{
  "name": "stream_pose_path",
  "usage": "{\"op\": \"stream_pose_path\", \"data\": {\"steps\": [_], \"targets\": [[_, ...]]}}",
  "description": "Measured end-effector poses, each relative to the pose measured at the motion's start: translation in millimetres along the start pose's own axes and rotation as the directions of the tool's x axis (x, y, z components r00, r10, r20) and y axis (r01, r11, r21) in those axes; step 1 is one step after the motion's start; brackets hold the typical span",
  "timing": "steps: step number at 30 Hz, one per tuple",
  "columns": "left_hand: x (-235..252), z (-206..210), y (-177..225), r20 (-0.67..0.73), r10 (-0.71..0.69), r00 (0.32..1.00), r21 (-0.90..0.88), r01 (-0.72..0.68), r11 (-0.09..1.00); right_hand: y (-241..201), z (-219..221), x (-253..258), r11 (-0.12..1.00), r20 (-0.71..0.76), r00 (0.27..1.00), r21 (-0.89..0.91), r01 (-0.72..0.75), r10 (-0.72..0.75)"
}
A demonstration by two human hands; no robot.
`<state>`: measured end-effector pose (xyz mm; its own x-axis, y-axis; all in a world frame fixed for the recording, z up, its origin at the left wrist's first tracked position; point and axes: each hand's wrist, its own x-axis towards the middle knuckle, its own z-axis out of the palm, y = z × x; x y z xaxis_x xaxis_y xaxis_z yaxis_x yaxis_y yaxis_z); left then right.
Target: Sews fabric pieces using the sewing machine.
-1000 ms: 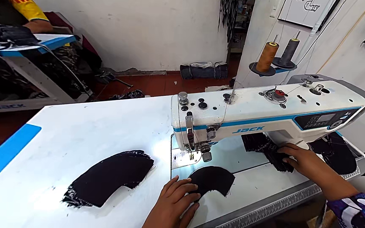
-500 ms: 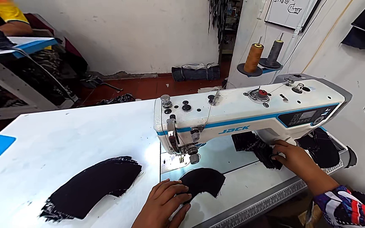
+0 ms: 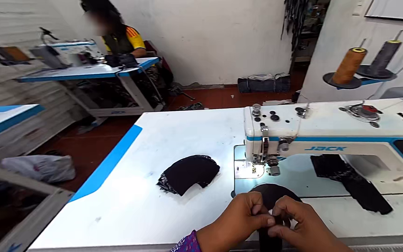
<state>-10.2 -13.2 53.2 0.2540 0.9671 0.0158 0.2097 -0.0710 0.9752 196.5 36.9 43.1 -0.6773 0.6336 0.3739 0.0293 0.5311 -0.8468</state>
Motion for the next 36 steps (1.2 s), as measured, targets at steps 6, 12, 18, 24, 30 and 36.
{"op": "stream_pose_path", "data": {"steps": [6,12,18,24,30,36], "targets": [[-41.1,-17.6,-43.5,-0.33,0.02,0.944,-0.176,-0.083,0.981,65.2,4.3,2.2,0.854,-0.027,0.999,-0.521,0.007,-0.024],[-30.6,-8.0,-25.1,-0.476,0.151,0.866,-0.081,-0.214,0.974,10.7,24.9,1.2,0.982,-0.129,0.973,0.007,-0.19,0.19],[-21.2,13.2,-28.3,-0.482,0.289,0.827,-0.032,-0.346,0.938,5.4,41.9,-3.5,0.951,-0.343,0.908,0.273,-0.148,0.24],[-23.2,8.3,-30.5,-0.436,0.445,0.782,0.126,-0.436,0.891,10.0,33.4,-7.3,0.975,-0.345,0.915,-0.153,0.162,-0.206],[-23.9,3.1,-29.9,-0.352,0.613,0.708,0.391,-0.483,0.783,7.5,23.4,-3.5,0.874,-0.243,0.893,-0.412,0.257,-0.378],[-24.4,-4.9,-29.0,-0.2,0.743,0.639,0.649,-0.482,0.589,3.3,12.5,-2.0,0.694,-0.107,0.869,-0.651,0.306,-0.484]]}}
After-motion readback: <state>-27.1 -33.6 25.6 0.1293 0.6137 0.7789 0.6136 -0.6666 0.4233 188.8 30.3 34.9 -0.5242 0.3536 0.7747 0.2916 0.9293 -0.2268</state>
